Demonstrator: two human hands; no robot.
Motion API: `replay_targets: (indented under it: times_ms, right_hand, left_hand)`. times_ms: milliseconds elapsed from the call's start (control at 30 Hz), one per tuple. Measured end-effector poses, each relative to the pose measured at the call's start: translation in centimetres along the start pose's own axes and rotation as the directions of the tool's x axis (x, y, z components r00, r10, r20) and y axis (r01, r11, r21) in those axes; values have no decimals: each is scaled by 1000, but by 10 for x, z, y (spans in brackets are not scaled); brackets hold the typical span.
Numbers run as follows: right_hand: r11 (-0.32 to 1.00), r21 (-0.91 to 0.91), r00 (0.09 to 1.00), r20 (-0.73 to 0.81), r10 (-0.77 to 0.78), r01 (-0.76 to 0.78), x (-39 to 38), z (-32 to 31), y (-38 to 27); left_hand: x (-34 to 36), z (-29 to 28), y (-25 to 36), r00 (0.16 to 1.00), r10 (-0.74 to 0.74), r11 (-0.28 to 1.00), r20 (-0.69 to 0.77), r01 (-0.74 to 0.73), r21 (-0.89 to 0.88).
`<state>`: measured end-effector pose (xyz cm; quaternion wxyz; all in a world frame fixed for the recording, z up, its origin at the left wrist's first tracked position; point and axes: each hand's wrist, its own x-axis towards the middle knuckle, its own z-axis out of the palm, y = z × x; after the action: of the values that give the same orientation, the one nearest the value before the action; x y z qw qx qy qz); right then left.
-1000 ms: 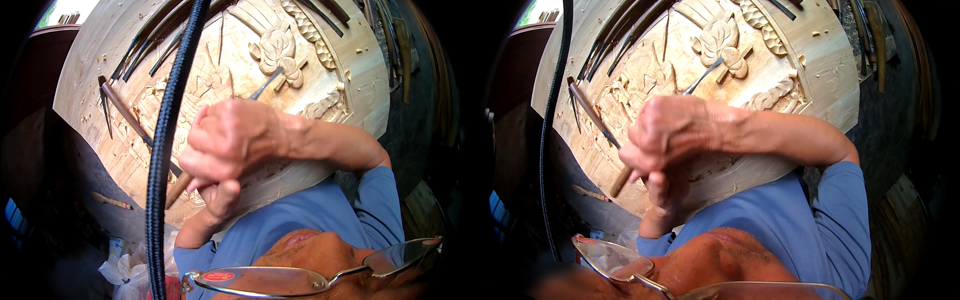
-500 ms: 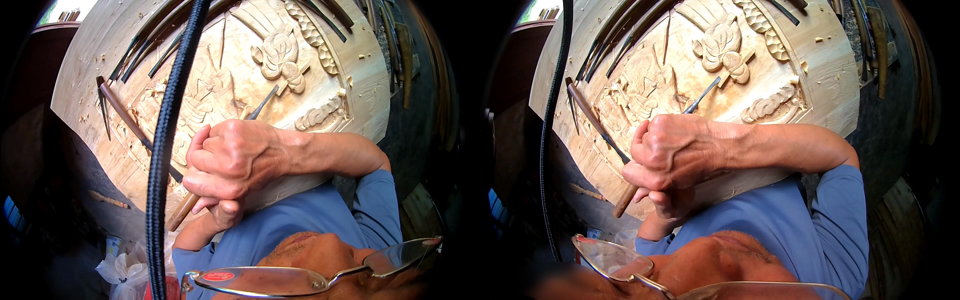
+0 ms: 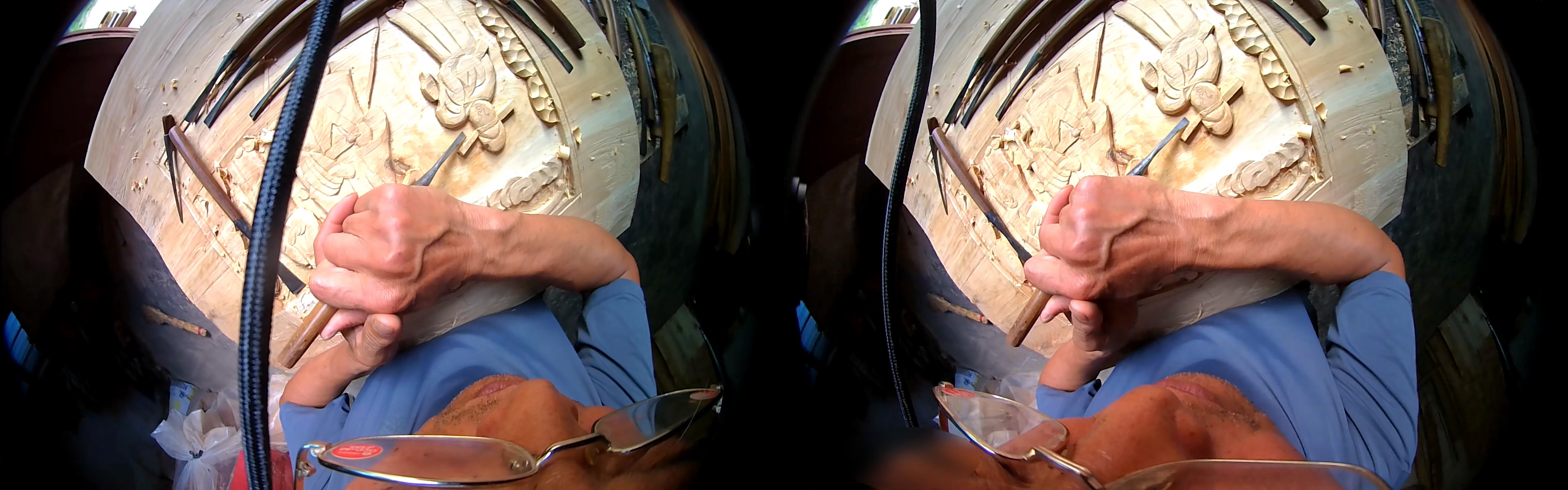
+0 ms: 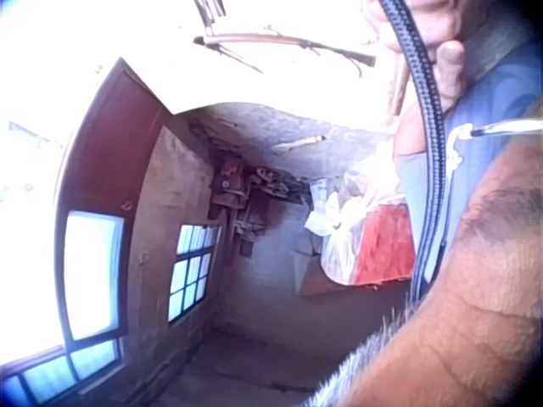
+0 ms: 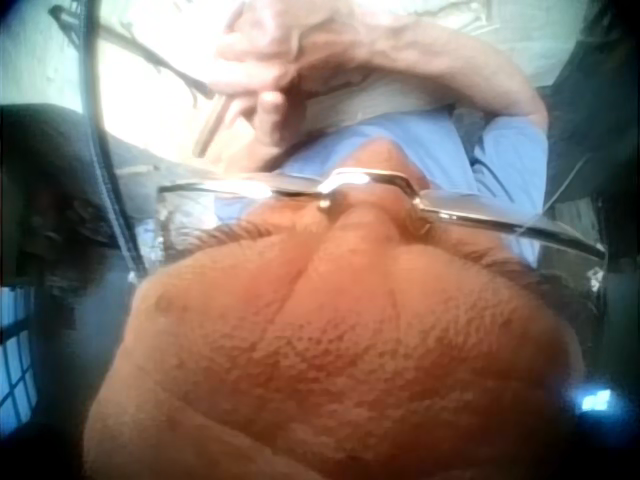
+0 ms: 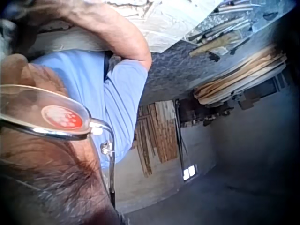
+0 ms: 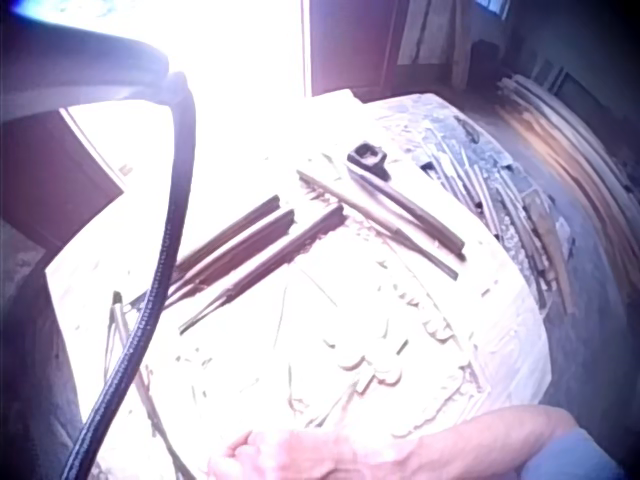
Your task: The person carves intricate details into a decorative wood panel using various chisels and a mallet. They pick up and use several hand-held tools to shape the wood and occasionally brush away wood shavings by hand.
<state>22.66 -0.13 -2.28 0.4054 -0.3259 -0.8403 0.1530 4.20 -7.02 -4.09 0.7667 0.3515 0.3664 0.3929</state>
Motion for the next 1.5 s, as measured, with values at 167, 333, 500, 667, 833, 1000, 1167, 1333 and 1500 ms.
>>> replay_targets:
  times_ms: [167,333,500,667,833,1000,1167,1333,1500]
  right_hand:
    - [998,42,997,57,52,-54,4,-6,4]
    - [998,28,997,66,46,-48,1,-11,8]
    - [998,18,995,82,51,-53,7,-17,13]
    - [920,-377,994,14,-110,107,11,-7,-11]
    - [899,-437,995,-99,-17,-28,6,-4,-61]
    - [913,-396,993,-104,58,-95,-4,4,-62]
    - [925,-367,994,-70,84,-104,-4,2,-65]
    - [865,-498,997,-61,36,-62,-5,1,-69]
    - [868,-482,992,-93,87,-121,-12,10,-82]
  left_hand:
    - [-1,0,-3,1000,9,1000,5,-9,0]
    - [-1,-2,-4,1000,21,1000,22,-21,-2]
    - [-1,-8,-4,995,72,997,69,-70,-27]
    - [25,38,22,978,210,954,13,-208,217]
    - [17,27,7,909,416,900,13,-413,141]
    - [6,9,7,961,260,955,95,-271,123]
    - [11,-1,-1,936,317,929,151,-339,150]
    - [16,30,-17,819,567,820,-89,-550,162]
    - [30,85,-17,590,711,666,-383,-739,98]
